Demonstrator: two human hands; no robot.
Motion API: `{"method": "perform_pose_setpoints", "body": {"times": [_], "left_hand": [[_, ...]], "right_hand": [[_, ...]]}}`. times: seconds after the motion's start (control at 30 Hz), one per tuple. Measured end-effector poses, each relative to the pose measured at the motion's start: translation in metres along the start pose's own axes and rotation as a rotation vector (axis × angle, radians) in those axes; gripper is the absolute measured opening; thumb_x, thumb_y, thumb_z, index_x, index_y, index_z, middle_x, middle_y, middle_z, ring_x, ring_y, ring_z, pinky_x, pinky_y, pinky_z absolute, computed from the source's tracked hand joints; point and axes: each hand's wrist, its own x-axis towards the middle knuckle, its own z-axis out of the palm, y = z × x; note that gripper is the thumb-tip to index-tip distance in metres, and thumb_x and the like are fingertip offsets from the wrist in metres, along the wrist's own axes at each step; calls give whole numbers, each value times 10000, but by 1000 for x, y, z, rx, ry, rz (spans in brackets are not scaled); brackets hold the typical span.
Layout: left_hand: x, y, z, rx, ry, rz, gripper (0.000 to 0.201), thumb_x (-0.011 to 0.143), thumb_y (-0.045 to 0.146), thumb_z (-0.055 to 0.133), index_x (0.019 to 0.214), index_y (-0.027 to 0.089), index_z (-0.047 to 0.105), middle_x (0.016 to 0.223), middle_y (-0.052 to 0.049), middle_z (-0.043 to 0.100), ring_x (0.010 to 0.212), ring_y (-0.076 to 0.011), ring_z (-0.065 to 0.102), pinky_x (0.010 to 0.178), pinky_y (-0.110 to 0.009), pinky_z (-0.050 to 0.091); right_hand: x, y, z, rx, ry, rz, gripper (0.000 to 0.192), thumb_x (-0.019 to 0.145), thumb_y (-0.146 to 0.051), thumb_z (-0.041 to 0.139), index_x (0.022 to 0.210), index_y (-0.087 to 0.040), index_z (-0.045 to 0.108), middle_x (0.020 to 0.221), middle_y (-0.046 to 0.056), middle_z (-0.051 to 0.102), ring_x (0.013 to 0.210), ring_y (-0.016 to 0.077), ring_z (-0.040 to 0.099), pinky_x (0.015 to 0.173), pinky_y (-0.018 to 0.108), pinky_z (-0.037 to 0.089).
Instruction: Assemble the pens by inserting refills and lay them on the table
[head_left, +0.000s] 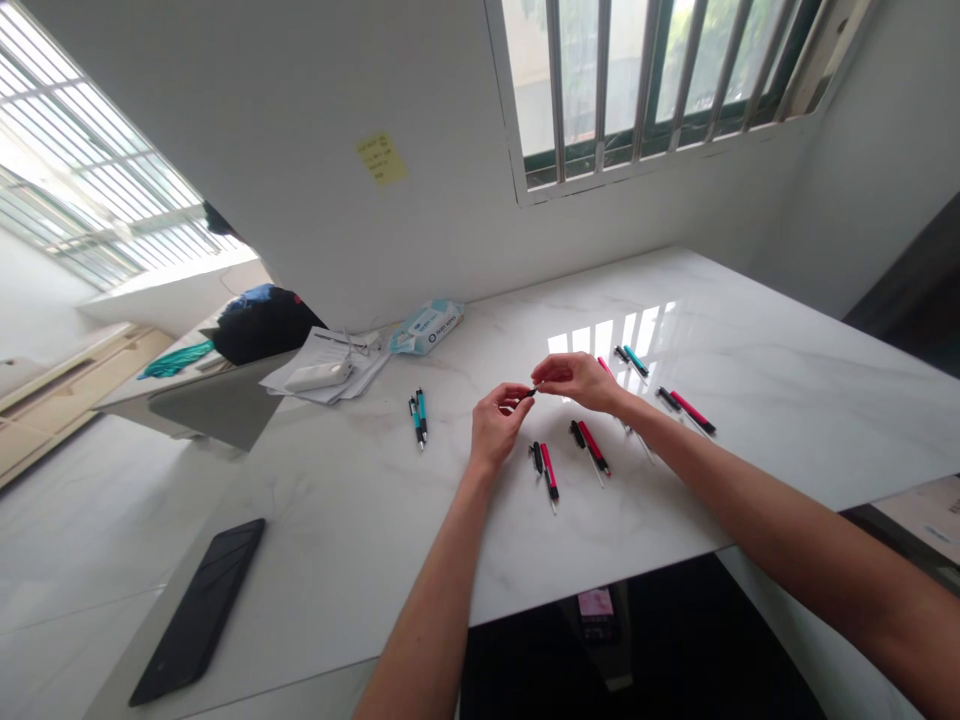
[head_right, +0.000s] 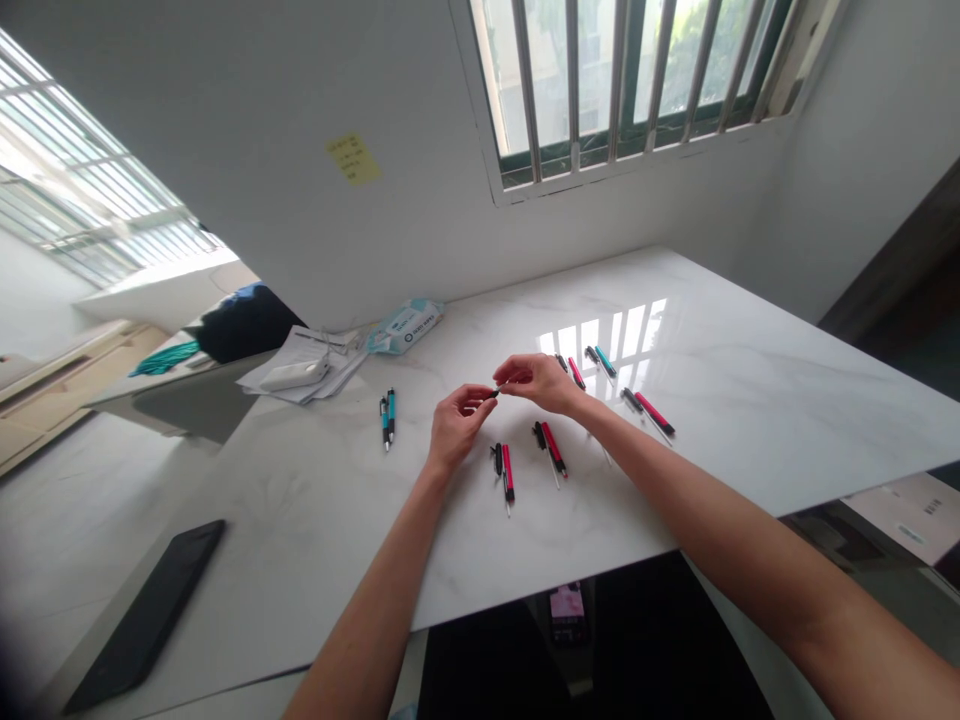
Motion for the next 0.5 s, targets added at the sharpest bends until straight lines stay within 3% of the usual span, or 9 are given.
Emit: {"method": "perform_pose_setpoints", "body": {"times": [0.23,0.4,0.5], "left_hand": [[-1,4,-1,38,-2,22,191,863,382,747,950,214,774,953,-57,782,828,-188,703,763,-308,524],[-3,4,-1,54,-8,35,176,867,377,740,942,222,775,965,-54,785,831,-184,693,761,-307,515],[-2,3,-1,53,-5,24,187,861,385,745,944,220,773,971,-56,785,829,-186,691,763,-310,520]], "right_hand": [[-2,-3,2,-64,-6,-2,237,812,-385,797,964,-205,773,961,49,797,902,203,752,897,360,601],[-5,-6,4,-170,-14,12,246,877,-432,731,938,-200,791,871,46,796,816,195,741,794,329,587],[-5,-7,2,-170,-63,21,255,863,-424,746,982,-204,802,912,51,807,852,203,750,822,328,589]]}}
